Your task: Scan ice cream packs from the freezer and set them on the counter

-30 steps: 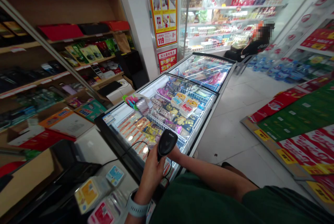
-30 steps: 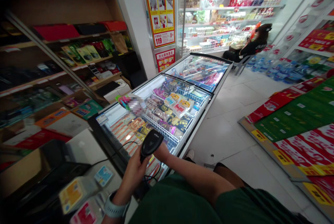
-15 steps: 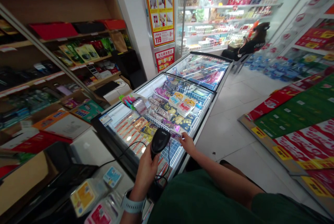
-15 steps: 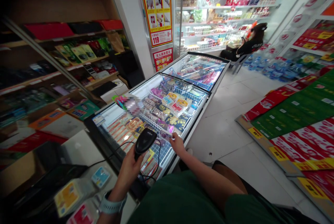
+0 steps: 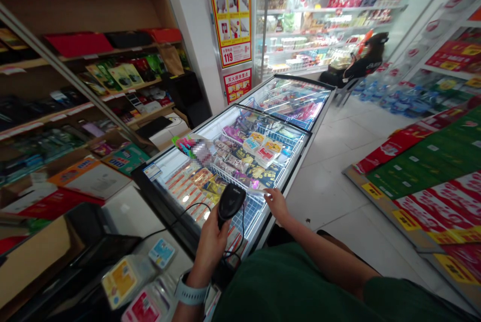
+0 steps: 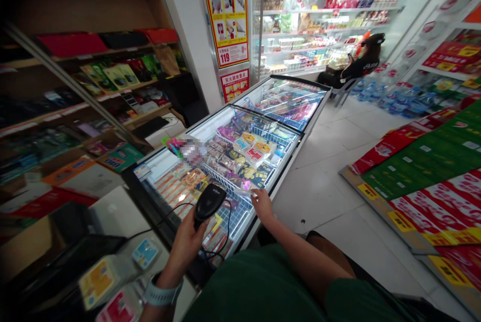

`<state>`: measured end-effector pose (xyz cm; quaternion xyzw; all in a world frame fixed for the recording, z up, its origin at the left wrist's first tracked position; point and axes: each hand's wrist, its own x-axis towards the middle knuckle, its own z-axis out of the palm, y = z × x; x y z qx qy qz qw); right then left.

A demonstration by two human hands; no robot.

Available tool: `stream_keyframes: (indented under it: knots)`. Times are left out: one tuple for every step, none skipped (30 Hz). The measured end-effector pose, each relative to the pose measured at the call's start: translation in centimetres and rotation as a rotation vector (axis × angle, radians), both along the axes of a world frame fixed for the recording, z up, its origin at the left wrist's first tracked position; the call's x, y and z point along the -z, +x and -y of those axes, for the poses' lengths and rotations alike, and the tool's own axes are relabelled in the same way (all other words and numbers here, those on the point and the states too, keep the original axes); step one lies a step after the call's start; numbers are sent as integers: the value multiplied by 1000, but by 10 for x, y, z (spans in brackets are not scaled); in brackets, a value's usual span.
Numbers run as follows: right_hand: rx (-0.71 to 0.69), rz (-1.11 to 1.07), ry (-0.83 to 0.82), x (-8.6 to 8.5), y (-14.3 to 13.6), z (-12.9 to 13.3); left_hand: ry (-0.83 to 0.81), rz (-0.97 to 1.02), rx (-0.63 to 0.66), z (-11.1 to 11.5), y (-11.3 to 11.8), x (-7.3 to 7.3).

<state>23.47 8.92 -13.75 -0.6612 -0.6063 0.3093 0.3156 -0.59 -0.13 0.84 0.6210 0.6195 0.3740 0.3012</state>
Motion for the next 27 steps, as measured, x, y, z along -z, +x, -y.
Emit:
stream_keyframes:
  knots:
    - [-8,40,13,-3,2,0,-2,4,0,0,0,0]
    - [-23,83,24,-5,3,0,-5,7,2,0,0,0]
    - [-42,123,31,-7,5,0,-9,8,2,0,1,0]
    - [-63,153,34,-8,6,0,-10,6,1,0,1,0]
    - [-80,167,30,-8,7,-1,-11,3,0,0,1,1]
    - [-92,162,22,-8,8,-1,-11,-2,1,0,1,1]
    - [-96,151,15,-7,8,-1,-11,-6,3,-1,0,2]
    - [-94,140,9,-5,9,-1,-12,-9,7,-1,0,2]
    - [-91,130,4,-4,9,-1,-13,-9,10,-1,0,3]
    - [-89,120,0,-2,9,-1,-16,-7,12,-2,0,4]
    - [-85,110,-3,0,9,-1,-19,-4,12,-2,-1,4]
    - [-81,100,-5,2,9,-1,-21,0,10,-2,-1,5]
    - [-75,90,-7,3,9,-1,-23,3,6,-2,-1,6]
    - [-68,79,-10,4,9,-1,-24,5,3,-2,-2,6]
    - [-60,70,-14,5,9,-1,-25,7,1,-2,-2,7]
    - [-51,62,-18,6,9,-2,-25,8,0,-2,-3,7]
    - [-42,55,-22,6,9,-3,-25,8,0,-2,-3,8]
    - [-33,50,-26,7,9,-3,-25,7,-1,-2,-3,8]
    - [-25,46,-30,7,8,-4,-23,6,-1,-2,-3,9]
    - [-16,42,-35,7,8,-4,-20,4,-2,-2,-4,10]
    - [-9,39,-39,7,7,-5,-16,2,-4,-2,-4,11]
    - [-2,35,-43,7,6,-5,-12,-1,-6,-2,-4,12]
    - [3,31,-47,6,6,-5,-9,-4,-6,-3,-4,13]
    - [9,26,-51,6,5,-5,-8,-4,-6,-3,-4,14]
    - [14,22,-54,5,5,-5,-7,-4,-2,-3,-4,15]
    - [18,16,-56,5,5,-5,-7,-2,0,-3,-5,15]
    - [23,10,-57,5,5,-5,-5,1,2,-3,-5,15]
